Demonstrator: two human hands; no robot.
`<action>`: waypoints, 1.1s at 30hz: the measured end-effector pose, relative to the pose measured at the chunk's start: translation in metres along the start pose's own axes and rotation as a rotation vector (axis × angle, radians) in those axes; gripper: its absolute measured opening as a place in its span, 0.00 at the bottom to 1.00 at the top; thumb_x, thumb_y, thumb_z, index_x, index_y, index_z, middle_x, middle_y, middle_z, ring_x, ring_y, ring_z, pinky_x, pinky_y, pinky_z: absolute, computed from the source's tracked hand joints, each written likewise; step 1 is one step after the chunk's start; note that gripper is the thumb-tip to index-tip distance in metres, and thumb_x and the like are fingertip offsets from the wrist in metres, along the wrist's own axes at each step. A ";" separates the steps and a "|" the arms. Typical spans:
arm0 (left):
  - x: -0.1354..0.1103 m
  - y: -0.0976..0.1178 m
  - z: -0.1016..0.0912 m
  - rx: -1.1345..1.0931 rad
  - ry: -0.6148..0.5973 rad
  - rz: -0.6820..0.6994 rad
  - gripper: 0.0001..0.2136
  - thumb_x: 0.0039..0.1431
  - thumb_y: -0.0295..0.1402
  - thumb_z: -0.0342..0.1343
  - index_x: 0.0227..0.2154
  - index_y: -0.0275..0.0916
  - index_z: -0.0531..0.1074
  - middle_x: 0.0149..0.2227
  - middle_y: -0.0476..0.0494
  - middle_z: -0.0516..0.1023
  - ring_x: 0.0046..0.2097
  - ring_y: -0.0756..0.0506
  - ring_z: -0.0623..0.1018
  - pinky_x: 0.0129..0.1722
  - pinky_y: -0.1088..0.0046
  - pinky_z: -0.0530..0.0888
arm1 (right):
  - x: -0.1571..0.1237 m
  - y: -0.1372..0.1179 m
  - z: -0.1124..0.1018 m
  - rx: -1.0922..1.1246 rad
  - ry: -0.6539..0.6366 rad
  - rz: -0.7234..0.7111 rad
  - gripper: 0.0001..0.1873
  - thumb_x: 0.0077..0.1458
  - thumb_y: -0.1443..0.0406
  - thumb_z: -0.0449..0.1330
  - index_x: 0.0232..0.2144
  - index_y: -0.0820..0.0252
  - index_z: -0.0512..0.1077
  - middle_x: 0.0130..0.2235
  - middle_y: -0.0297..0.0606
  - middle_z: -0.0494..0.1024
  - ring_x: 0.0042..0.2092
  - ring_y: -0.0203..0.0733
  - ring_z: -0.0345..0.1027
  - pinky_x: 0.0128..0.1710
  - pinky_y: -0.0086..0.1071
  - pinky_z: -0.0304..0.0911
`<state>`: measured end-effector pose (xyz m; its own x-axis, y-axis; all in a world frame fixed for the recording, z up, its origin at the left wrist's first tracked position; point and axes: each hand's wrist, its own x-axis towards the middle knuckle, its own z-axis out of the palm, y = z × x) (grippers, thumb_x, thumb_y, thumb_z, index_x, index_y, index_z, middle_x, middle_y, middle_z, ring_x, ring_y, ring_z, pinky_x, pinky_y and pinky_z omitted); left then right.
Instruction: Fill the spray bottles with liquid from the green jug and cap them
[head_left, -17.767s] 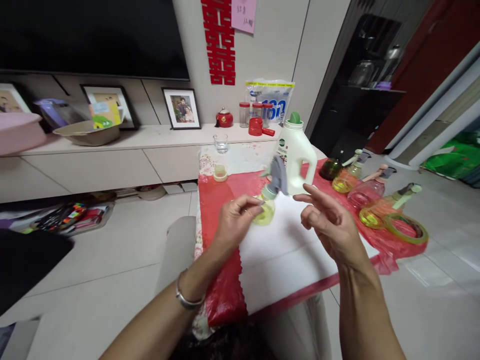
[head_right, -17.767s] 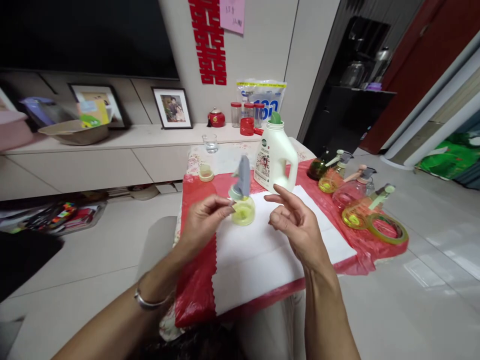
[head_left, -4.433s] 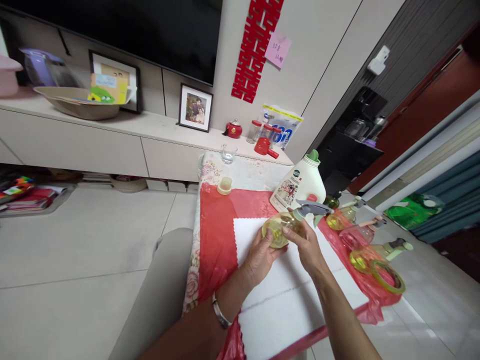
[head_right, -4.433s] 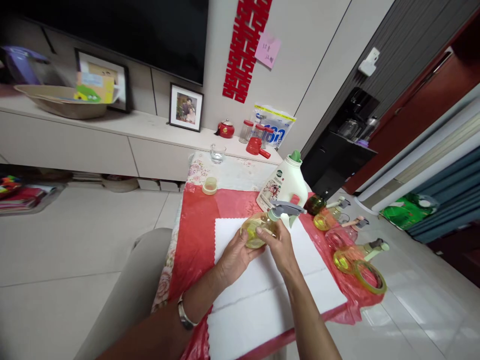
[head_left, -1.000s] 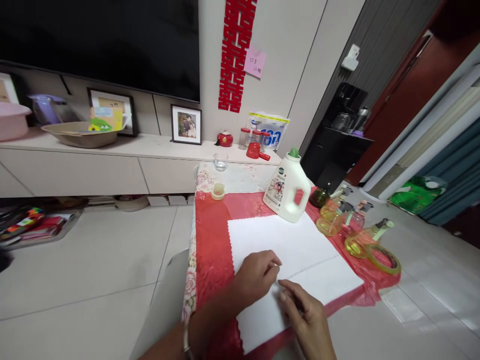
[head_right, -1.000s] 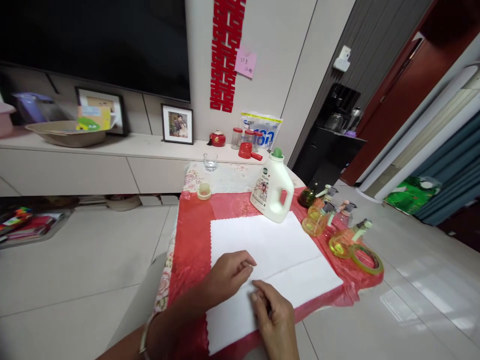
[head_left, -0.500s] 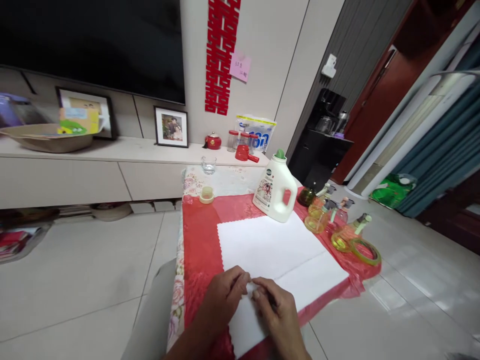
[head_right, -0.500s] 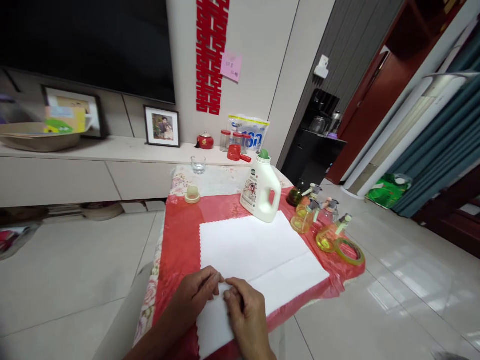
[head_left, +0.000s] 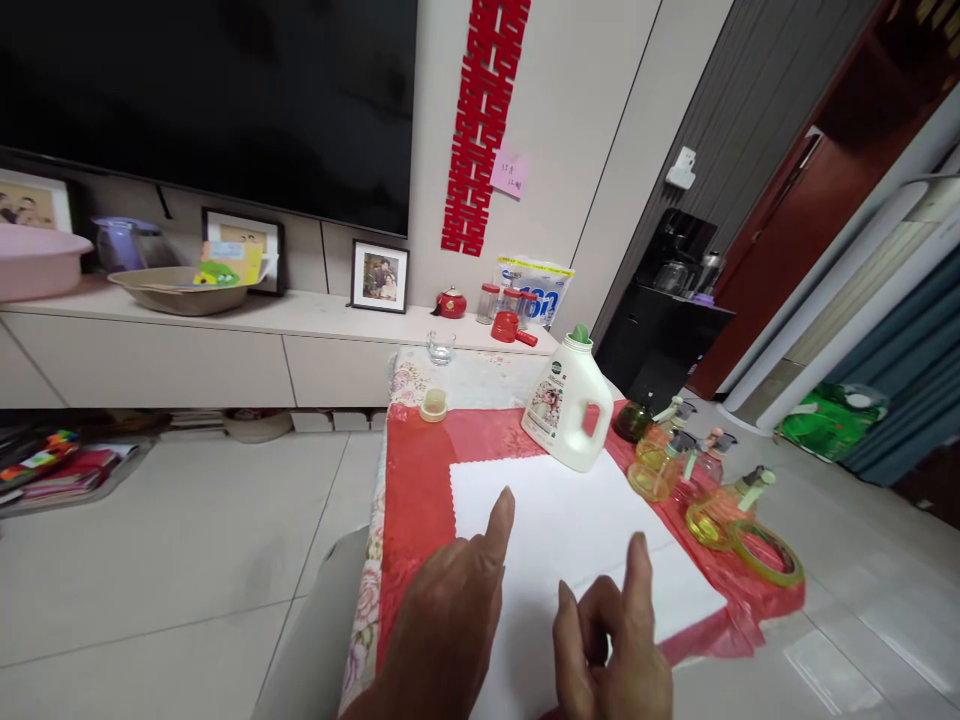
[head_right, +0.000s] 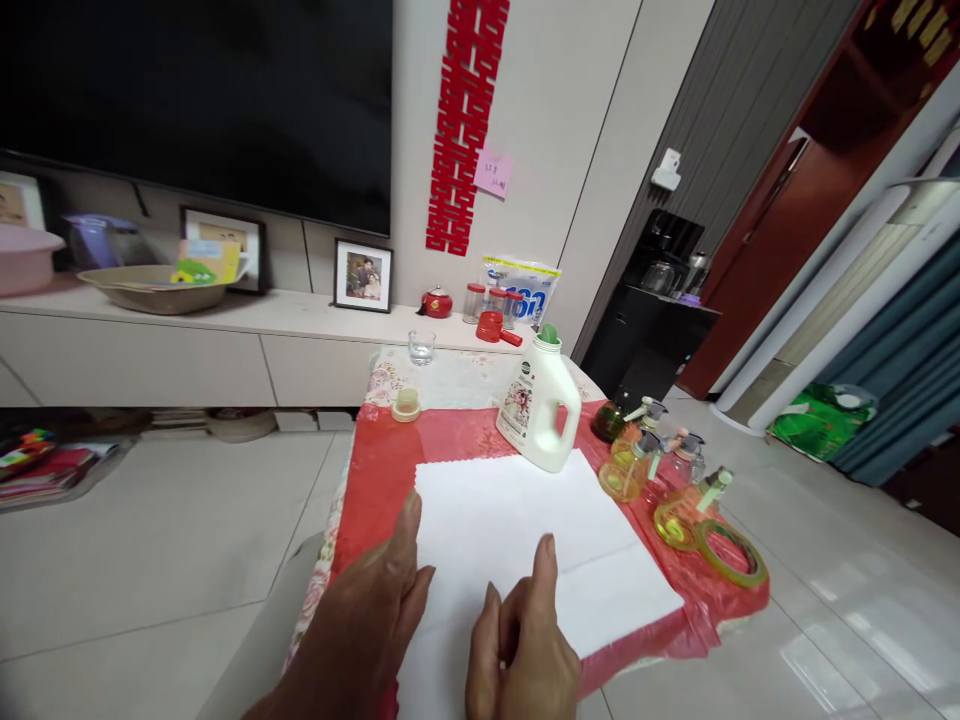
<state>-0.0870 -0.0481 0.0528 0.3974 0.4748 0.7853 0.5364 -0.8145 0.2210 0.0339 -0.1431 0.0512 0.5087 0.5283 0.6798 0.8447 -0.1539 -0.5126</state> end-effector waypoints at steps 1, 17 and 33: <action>0.003 0.002 -0.003 0.008 0.045 0.027 0.37 0.64 0.21 0.43 0.71 0.38 0.32 0.22 0.56 0.69 0.22 0.49 0.70 0.24 0.75 0.68 | 0.003 -0.004 -0.002 -0.050 0.051 -0.051 0.40 0.67 0.61 0.53 0.73 0.56 0.37 0.22 0.22 0.62 0.19 0.32 0.58 0.23 0.25 0.60; 0.005 0.005 0.002 0.038 0.024 0.014 0.39 0.61 0.16 0.42 0.71 0.35 0.31 0.22 0.55 0.69 0.22 0.48 0.71 0.23 0.73 0.71 | 0.011 0.009 -0.005 -0.178 0.031 -0.255 0.39 0.68 0.63 0.51 0.73 0.64 0.35 0.25 0.27 0.70 0.19 0.35 0.65 0.19 0.26 0.57; 0.006 0.016 0.010 -0.027 -0.353 -0.011 0.35 0.64 0.19 0.44 0.71 0.36 0.35 0.28 0.52 0.72 0.28 0.47 0.72 0.31 0.69 0.72 | 0.024 0.007 -0.002 -0.227 -0.159 -0.152 0.39 0.68 0.58 0.49 0.73 0.61 0.38 0.25 0.27 0.69 0.21 0.35 0.63 0.22 0.29 0.55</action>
<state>-0.0684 -0.0551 0.0551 0.6270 0.5658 0.5355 0.5243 -0.8149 0.2471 0.0519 -0.1329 0.0650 0.3566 0.6804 0.6402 0.9337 -0.2362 -0.2690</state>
